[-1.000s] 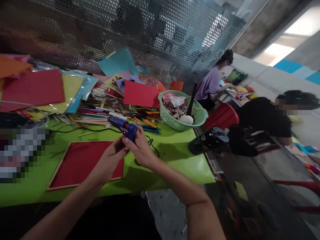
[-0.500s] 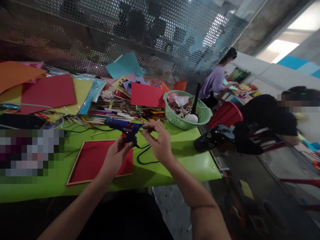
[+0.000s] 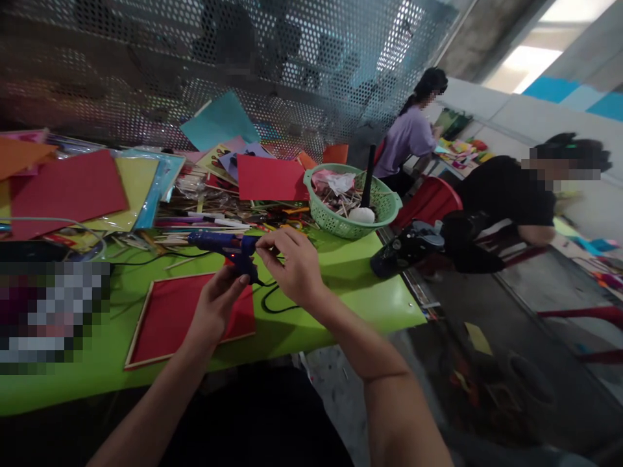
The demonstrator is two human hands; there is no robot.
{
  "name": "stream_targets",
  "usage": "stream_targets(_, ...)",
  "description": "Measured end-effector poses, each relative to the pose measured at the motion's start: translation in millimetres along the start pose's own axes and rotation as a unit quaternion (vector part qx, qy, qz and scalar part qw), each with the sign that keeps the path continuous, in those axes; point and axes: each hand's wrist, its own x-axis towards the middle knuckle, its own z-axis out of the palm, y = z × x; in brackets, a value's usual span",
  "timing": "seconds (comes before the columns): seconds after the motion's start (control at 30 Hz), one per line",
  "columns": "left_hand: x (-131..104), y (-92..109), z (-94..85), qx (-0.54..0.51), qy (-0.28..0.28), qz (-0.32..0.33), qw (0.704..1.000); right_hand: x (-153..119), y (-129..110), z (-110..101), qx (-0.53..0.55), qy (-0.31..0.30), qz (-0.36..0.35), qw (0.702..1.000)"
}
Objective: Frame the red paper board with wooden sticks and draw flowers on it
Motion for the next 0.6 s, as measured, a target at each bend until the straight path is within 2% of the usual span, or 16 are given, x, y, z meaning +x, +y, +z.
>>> stream_targets(0.17, 0.5, -0.2, 1.6, 0.003, 0.003, -0.007, 1.0, 0.8, 4.0, -5.0, -0.028, -0.041, -0.007, 0.999)
stream_targets(0.47, 2.1, -1.4, -1.5, 0.007, 0.024, -0.03, 0.999, -4.0, 2.3, -10.7, 0.052, -0.047, 0.043, 0.997)
stream_targets(0.57, 3.5, -3.1, -6.2, 0.009, 0.037, -0.037, 0.999, -6.0, -6.3, -25.2, 0.104, -0.075, 0.064, 0.99)
stream_targets(0.6, 4.0, -3.6, -7.7, 0.012, 0.042, -0.04, 0.998, -7.2, -9.9, -33.5, 0.141, -0.106, 0.072, 0.982)
